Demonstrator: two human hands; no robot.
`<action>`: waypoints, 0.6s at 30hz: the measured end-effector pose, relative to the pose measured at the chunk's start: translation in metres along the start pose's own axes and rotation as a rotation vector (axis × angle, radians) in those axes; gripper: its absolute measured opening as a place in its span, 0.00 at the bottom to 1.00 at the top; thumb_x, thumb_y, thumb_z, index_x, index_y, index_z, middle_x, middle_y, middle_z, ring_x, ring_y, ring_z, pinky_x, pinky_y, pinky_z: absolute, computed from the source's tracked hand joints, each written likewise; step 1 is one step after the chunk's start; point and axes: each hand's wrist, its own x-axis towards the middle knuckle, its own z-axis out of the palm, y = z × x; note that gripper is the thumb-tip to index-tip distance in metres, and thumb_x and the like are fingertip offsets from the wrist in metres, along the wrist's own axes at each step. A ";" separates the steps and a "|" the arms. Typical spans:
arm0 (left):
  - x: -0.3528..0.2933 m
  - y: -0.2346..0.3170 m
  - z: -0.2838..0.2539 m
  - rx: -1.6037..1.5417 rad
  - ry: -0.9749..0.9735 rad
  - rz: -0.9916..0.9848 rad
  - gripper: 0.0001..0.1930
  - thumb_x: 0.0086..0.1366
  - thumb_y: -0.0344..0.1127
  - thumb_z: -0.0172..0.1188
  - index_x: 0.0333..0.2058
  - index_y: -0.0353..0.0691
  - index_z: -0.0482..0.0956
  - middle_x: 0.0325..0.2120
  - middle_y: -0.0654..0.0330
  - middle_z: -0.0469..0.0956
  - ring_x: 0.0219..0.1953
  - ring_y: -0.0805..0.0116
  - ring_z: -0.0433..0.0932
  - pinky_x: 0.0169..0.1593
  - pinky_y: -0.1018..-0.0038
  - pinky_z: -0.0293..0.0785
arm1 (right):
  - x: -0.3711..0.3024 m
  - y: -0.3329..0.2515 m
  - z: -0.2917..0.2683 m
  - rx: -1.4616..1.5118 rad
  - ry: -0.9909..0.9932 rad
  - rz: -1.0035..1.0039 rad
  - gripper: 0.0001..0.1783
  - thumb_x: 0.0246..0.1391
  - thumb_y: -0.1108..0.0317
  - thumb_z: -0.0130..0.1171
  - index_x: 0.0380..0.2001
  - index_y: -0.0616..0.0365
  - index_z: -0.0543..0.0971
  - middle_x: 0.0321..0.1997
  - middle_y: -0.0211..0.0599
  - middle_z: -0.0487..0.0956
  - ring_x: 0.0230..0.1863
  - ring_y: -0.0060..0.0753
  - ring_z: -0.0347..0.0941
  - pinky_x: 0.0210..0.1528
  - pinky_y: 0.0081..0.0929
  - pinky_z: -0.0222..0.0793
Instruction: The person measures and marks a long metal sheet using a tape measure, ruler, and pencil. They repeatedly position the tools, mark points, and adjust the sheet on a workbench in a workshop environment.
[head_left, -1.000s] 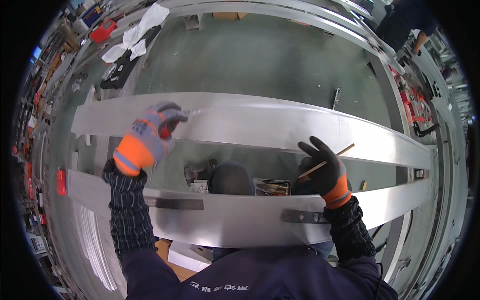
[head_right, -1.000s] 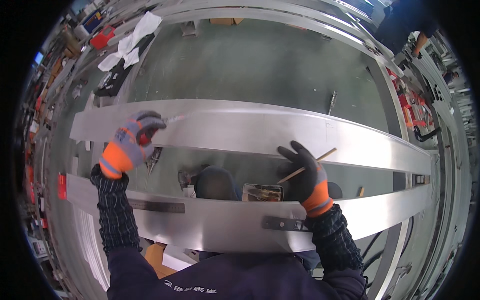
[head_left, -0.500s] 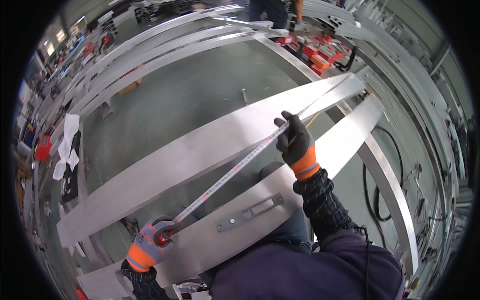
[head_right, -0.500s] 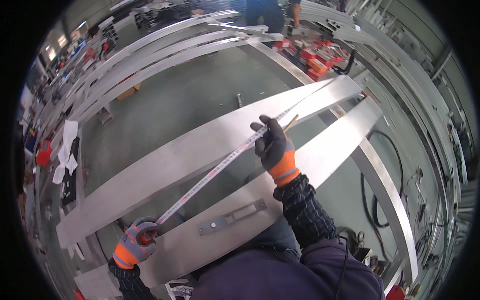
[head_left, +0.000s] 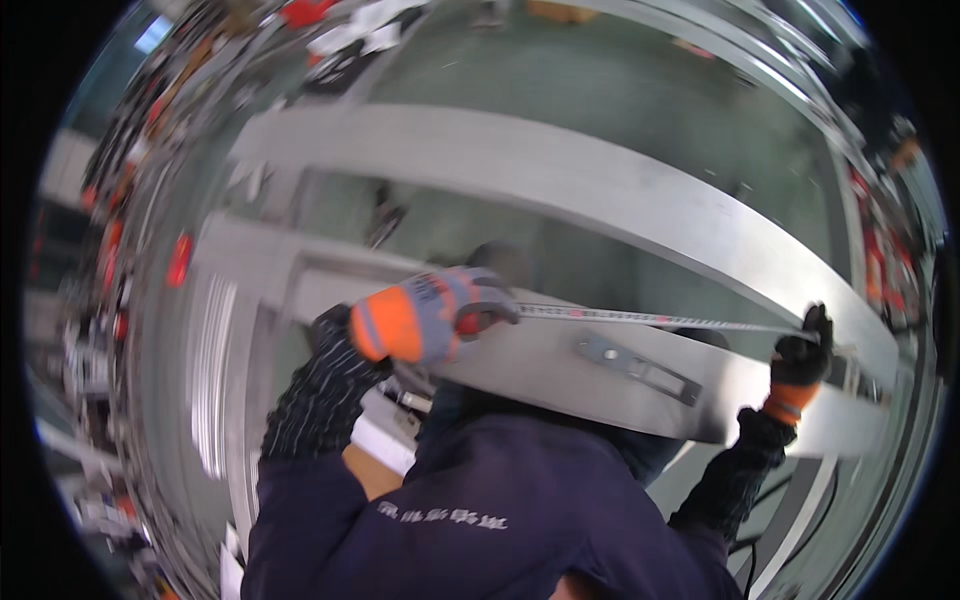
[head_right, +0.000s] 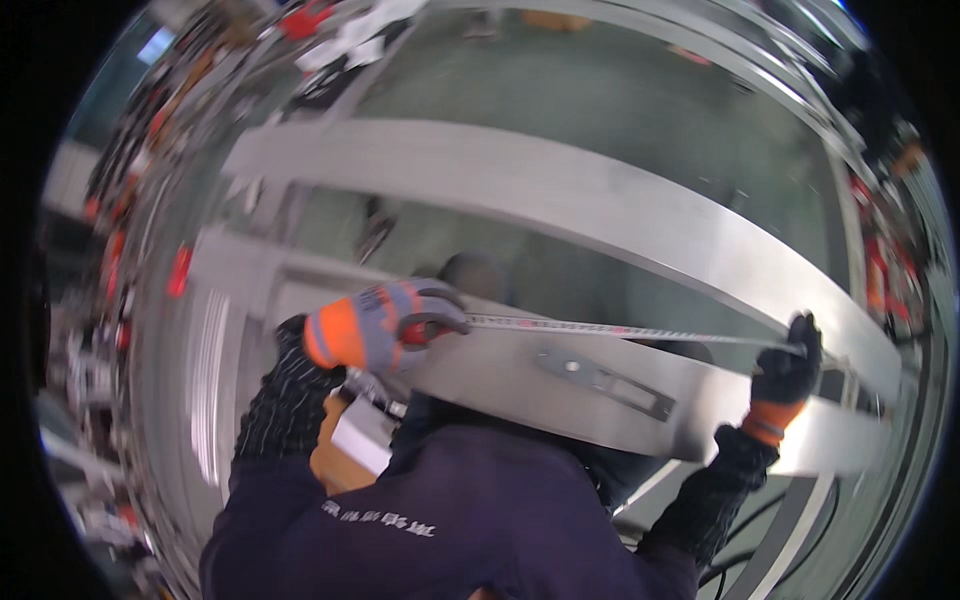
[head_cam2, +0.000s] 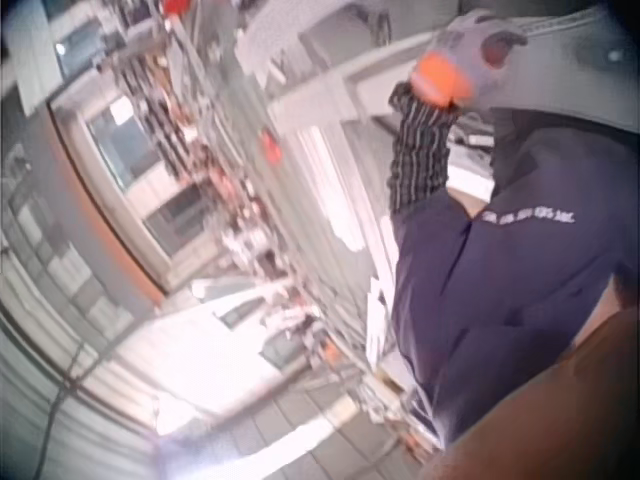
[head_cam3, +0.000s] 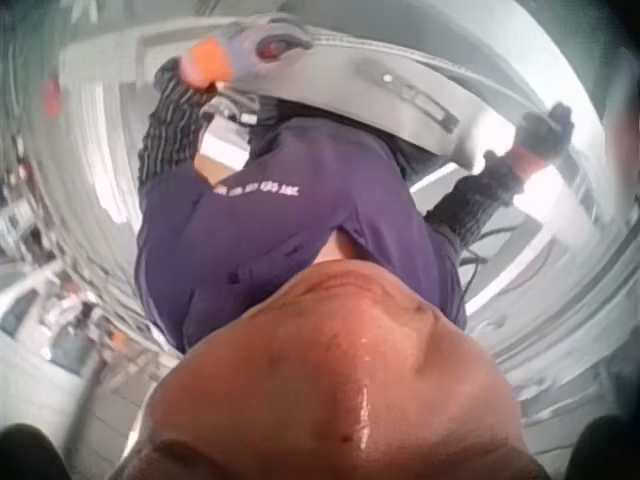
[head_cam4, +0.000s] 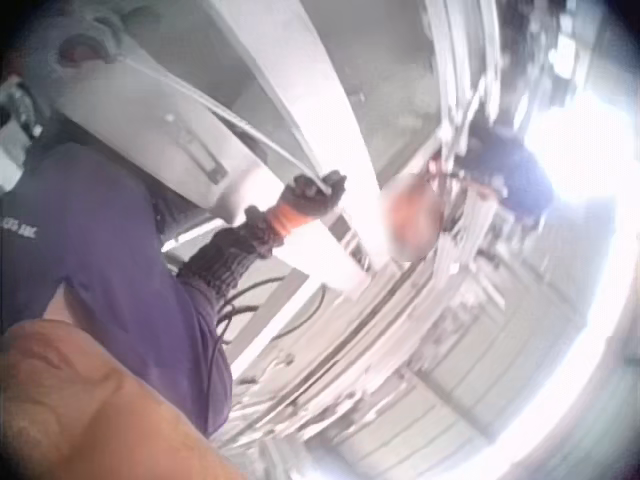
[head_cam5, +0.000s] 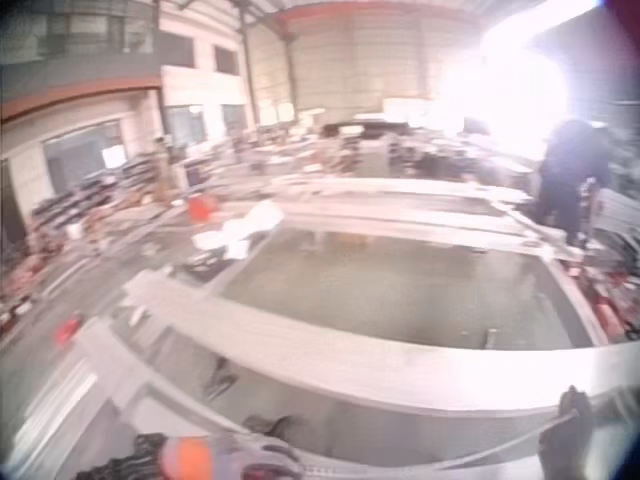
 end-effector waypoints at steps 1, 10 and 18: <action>-0.010 0.002 0.000 -0.009 -0.016 -0.060 0.23 0.54 0.25 0.61 0.51 0.47 0.80 0.48 0.56 0.77 0.51 0.50 0.76 0.55 0.62 0.74 | 0.001 0.006 0.013 0.163 0.009 0.097 0.26 0.72 0.63 0.46 0.69 0.61 0.66 0.67 0.49 0.74 0.24 0.15 0.65 0.23 0.16 0.62; -0.062 0.012 0.034 -0.105 0.157 -0.165 0.25 0.50 0.20 0.58 0.49 0.43 0.81 0.51 0.56 0.76 0.52 0.52 0.76 0.55 0.65 0.74 | -0.018 0.014 0.136 0.135 -0.109 0.259 0.28 0.73 0.55 0.45 0.68 0.62 0.68 0.58 0.48 0.81 0.18 0.20 0.60 0.21 0.17 0.58; -0.088 0.003 0.022 -0.006 0.202 -0.278 0.25 0.52 0.24 0.65 0.52 0.42 0.80 0.56 0.52 0.74 0.55 0.49 0.75 0.60 0.61 0.72 | -0.047 0.018 0.221 -0.753 -0.606 -0.028 0.20 0.68 0.63 0.54 0.54 0.68 0.77 0.34 0.42 0.84 0.20 0.21 0.71 0.24 0.20 0.65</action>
